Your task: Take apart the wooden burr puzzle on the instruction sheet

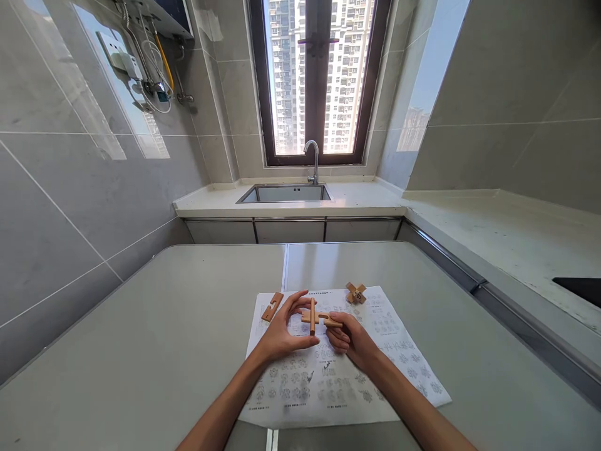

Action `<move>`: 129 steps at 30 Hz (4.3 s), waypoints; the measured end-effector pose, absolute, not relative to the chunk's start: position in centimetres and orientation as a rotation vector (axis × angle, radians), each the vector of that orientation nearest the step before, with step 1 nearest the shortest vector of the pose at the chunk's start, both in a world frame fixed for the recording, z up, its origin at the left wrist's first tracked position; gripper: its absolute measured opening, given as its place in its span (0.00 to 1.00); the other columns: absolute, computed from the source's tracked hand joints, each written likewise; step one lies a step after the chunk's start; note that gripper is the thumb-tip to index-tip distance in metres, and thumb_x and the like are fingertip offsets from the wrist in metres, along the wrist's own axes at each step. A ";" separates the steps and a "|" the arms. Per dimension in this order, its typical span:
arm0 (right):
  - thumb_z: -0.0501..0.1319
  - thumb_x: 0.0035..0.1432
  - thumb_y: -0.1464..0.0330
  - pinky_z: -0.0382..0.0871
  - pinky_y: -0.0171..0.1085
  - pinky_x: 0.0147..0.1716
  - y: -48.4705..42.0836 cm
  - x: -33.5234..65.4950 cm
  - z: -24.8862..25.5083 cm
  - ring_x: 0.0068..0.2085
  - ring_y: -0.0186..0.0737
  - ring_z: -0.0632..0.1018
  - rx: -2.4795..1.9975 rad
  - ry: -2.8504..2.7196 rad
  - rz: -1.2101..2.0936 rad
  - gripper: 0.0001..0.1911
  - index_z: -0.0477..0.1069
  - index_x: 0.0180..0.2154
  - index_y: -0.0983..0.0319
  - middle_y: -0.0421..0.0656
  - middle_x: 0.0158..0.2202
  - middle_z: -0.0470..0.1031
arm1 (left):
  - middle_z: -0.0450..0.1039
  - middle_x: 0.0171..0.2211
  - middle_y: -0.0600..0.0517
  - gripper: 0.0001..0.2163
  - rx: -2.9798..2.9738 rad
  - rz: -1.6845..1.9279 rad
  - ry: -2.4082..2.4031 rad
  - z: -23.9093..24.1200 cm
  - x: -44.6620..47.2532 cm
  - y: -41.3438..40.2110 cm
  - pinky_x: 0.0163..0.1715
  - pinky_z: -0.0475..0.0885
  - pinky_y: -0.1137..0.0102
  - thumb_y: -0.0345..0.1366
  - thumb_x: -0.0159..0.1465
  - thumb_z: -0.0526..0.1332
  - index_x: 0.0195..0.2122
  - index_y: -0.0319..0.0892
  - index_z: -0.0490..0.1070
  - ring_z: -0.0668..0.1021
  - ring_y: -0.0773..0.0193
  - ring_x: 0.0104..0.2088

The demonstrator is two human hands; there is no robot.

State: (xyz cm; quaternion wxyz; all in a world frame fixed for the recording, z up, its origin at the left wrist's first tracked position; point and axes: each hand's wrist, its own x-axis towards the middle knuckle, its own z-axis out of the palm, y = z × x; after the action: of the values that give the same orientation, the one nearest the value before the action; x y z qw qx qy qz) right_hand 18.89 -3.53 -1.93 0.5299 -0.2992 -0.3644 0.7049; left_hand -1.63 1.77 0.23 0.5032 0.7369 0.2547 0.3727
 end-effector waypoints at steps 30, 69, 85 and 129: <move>0.63 0.56 0.60 0.42 0.34 0.14 -3.5 19.4 -1.5 0.15 0.26 0.45 -0.748 -0.716 1.672 0.29 0.49 0.13 0.56 0.29 0.10 0.43 | 0.71 0.60 0.43 0.43 1.845 0.936 0.641 1.7 -1.9 1.9 0.64 0.66 0.50 0.38 0.50 0.77 0.66 0.49 0.62 0.71 0.45 0.62; 0.63 0.62 0.64 0.60 0.41 0.34 -3.4 18.3 -3.7 0.32 0.46 0.76 -1.470 -1.516 0.520 0.08 0.81 0.40 0.54 0.44 0.32 0.81 | 0.68 0.59 0.43 0.39 2.524 0.723 0.925 0.2 -2.6 1.8 0.63 0.65 0.50 0.36 0.55 0.68 0.68 0.49 0.57 0.71 0.45 0.60; 0.57 0.63 0.71 0.68 0.37 0.34 -4.4 17.6 -1.8 0.28 0.37 0.75 -1.310 -1.787 0.670 0.12 0.77 0.45 0.57 0.40 0.38 0.82 | 0.72 0.55 0.47 0.14 2.683 0.749 0.942 0.2 -2.5 1.9 0.59 0.69 0.53 0.35 0.64 0.64 0.51 0.48 0.73 0.73 0.50 0.57; 0.57 0.65 0.71 0.66 0.37 0.33 -4.3 18.0 -2.3 0.29 0.39 0.74 -1.323 -1.799 0.614 0.09 0.76 0.39 0.58 0.41 0.33 0.79 | 0.74 0.24 0.57 0.11 2.620 0.625 0.928 -0.3 -1.3 0.6 0.25 0.63 0.73 0.31 0.68 0.55 0.50 0.45 0.69 0.77 0.64 0.23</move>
State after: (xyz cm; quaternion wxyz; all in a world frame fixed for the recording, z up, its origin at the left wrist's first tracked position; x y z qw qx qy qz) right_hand 18.03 -4.27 -2.34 0.4009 -0.5233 -0.7116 0.2430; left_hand -1.30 0.65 -0.29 0.1460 0.9098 0.3223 0.2169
